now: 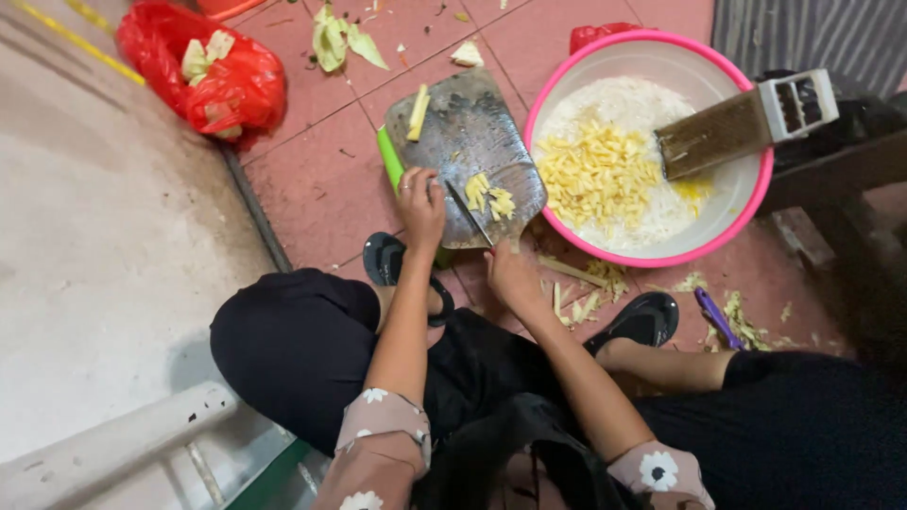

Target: Peeling and chopping pineapples on a cutting board using a knife.

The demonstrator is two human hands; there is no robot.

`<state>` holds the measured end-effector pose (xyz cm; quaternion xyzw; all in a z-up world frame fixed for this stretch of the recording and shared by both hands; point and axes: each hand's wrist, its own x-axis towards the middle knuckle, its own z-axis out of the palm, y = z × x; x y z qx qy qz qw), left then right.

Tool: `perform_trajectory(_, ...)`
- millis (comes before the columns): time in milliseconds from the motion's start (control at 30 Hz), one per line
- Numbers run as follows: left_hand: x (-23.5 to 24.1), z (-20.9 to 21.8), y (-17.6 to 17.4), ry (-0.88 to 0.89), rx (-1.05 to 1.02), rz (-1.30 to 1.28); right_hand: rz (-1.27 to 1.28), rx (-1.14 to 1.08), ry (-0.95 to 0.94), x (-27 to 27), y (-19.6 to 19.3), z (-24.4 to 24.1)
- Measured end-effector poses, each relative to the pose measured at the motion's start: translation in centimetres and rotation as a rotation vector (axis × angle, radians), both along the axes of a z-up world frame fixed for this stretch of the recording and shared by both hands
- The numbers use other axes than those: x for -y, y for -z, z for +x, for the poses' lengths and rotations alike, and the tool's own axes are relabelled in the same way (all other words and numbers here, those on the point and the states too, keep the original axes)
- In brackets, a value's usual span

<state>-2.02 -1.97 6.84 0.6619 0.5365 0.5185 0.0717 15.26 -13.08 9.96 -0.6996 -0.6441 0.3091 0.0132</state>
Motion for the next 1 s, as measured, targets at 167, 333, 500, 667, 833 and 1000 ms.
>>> perform_trajectory(167,1.9,-0.8,3.3,-0.002,-0.127,-0.088,-0.068,-0.085,0.253,-1.8,2.4,6.8)
perform_trajectory(333,1.6,-0.6,4.1,-0.007,-0.143,-0.083,-0.029,-0.112,0.478,-1.5,0.5,14.4)
perform_trajectory(500,0.7,-0.3,2.7,-0.096,-0.128,-0.089,0.399,-0.289,0.773,-0.1,-7.9,15.9)
perform_trajectory(667,-2.0,0.0,0.6,-0.087,-0.238,-0.119,0.051,-0.184,0.653,-0.2,-2.3,15.7)
perform_trajectory(833,-7.0,2.5,2.9,0.054,-0.398,-0.42,0.053,-0.281,0.648,-0.1,0.2,13.7)
perform_trajectory(1000,-8.9,5.7,6.4,-0.044,-0.473,-0.55,0.123,-0.32,0.746,0.1,-3.2,15.2)
